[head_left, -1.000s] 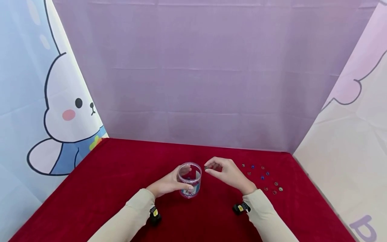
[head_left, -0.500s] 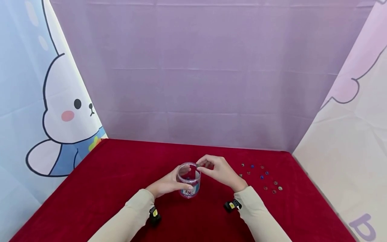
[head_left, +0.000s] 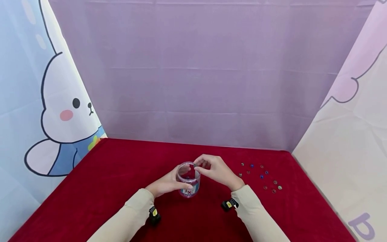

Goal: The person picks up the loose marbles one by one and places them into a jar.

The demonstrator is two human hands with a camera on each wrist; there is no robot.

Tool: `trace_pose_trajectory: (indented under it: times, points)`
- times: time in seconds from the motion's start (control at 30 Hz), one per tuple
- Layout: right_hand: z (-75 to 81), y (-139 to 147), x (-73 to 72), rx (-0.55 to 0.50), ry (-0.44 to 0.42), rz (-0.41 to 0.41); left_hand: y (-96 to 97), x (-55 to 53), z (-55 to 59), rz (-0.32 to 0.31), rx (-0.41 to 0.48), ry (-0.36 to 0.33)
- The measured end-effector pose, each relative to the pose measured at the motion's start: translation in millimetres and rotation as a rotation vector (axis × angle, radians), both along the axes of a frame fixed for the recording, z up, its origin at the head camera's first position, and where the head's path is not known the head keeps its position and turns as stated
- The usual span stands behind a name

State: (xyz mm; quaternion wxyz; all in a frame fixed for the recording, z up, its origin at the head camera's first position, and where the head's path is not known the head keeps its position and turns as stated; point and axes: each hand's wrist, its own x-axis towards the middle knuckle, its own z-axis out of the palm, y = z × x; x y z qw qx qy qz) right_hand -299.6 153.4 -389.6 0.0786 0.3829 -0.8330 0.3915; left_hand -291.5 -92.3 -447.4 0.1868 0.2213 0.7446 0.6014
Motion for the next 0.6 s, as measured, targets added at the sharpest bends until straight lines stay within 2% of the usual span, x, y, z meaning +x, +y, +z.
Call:
trace_pose_trajectory:
  times: [0.6]
  points:
    - [4.4, 2.9, 4.0, 0.021, 0.028, 0.026, 0.3, -2.3, -2.2, 0.005, -0.016, 0.003]
